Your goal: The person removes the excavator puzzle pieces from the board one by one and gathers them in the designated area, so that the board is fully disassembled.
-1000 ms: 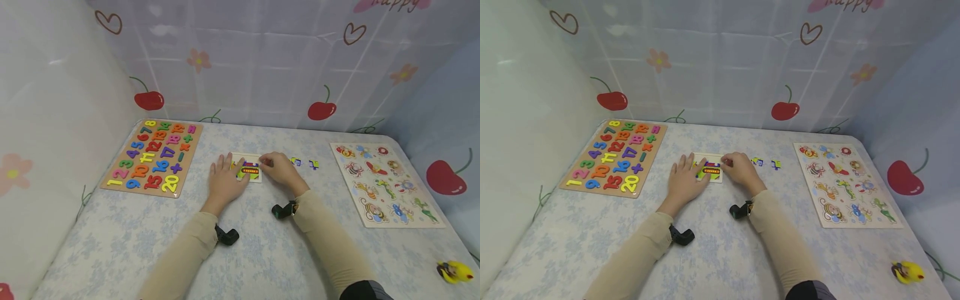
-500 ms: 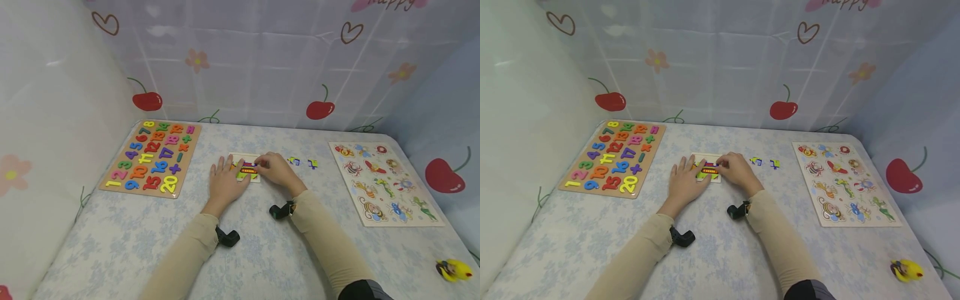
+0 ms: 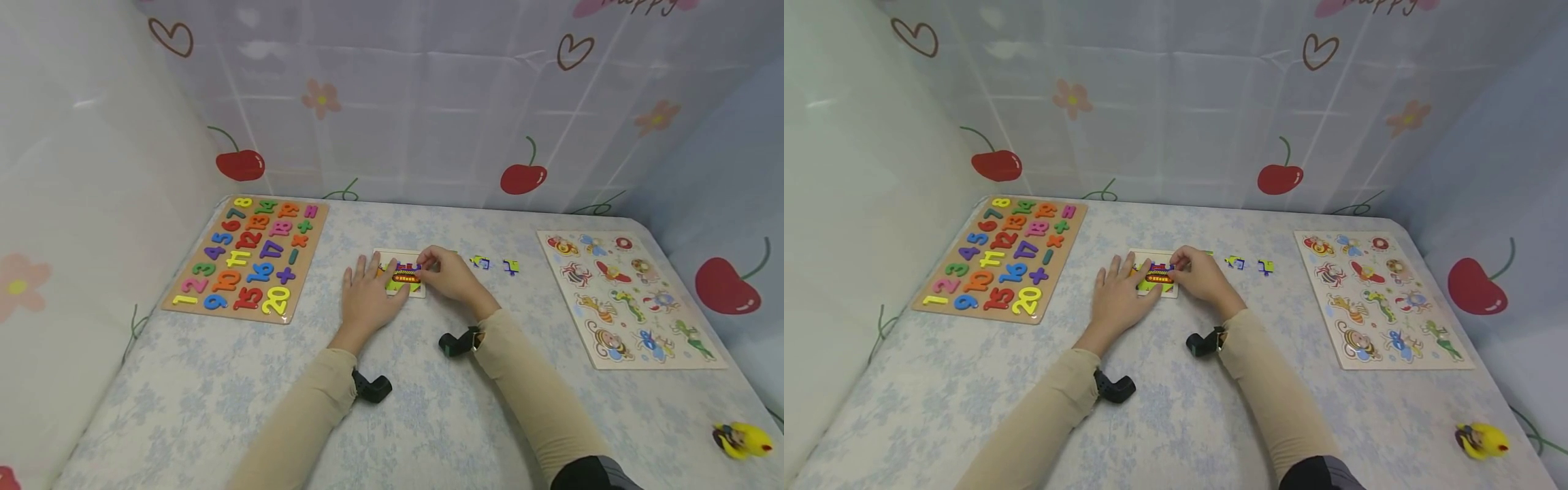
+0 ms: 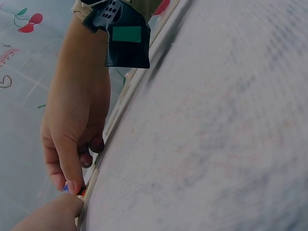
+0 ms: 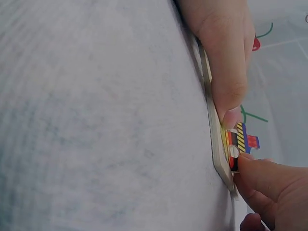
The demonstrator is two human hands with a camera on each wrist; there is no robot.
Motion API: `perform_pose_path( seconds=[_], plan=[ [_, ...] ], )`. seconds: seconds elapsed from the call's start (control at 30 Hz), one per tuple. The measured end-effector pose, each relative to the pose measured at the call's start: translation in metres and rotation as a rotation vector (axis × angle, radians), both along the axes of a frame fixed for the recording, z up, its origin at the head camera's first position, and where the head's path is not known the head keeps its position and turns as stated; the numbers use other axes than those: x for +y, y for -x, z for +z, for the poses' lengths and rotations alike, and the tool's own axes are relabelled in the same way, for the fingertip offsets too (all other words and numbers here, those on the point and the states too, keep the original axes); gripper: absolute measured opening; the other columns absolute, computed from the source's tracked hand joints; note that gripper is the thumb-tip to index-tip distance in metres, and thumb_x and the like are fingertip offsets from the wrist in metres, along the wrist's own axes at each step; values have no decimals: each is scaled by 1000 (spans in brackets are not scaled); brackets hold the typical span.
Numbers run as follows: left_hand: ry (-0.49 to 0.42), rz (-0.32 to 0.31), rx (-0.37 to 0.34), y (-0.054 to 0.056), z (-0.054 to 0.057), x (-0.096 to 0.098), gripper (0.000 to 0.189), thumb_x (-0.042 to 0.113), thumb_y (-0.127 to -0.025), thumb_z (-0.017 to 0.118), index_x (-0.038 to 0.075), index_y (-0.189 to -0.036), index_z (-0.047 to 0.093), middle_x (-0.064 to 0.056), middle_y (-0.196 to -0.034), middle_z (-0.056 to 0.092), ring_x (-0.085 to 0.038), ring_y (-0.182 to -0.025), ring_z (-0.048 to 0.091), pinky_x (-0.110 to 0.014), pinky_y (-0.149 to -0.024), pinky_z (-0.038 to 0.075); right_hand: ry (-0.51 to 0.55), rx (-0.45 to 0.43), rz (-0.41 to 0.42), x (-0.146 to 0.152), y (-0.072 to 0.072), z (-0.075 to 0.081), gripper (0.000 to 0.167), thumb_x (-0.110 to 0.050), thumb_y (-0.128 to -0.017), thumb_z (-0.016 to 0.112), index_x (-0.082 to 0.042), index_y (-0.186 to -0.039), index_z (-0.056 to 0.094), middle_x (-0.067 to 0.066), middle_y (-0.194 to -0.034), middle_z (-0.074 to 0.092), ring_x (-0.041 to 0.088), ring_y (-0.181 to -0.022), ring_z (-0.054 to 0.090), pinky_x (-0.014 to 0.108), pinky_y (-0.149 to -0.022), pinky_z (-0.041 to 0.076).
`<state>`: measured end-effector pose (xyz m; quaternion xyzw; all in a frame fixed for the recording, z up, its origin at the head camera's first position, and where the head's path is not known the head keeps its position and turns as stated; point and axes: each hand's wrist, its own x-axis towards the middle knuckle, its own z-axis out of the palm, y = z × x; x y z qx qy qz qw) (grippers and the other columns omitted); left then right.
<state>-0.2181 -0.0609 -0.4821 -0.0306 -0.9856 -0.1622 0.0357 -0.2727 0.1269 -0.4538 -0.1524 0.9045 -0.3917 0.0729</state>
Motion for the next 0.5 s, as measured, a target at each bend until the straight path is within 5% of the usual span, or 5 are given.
perform_pose_path(
  seconds=[0.27, 0.5],
  plan=[
    [-22, 4, -18, -1, 5, 1, 67, 67, -94, 41, 37, -154, 35, -2, -167, 21, -32, -155, 12, -58, -123, 11, 63, 60, -38, 7, -5, 5, 11, -25, -95, 68, -21, -102, 61, -1, -101, 67, 21, -80, 51, 33, -70, 42],
    [-14, 11, -34, -2, 6, 1, 67, 67, -94, 40, 38, -154, 34, -1, -167, 18, -31, -156, 10, -57, -124, 9, 46, 10, -107, 33, -9, 17, 16, -26, -94, 69, -17, -104, 61, 3, -103, 67, 23, -84, 51, 34, -73, 42]
  ],
)
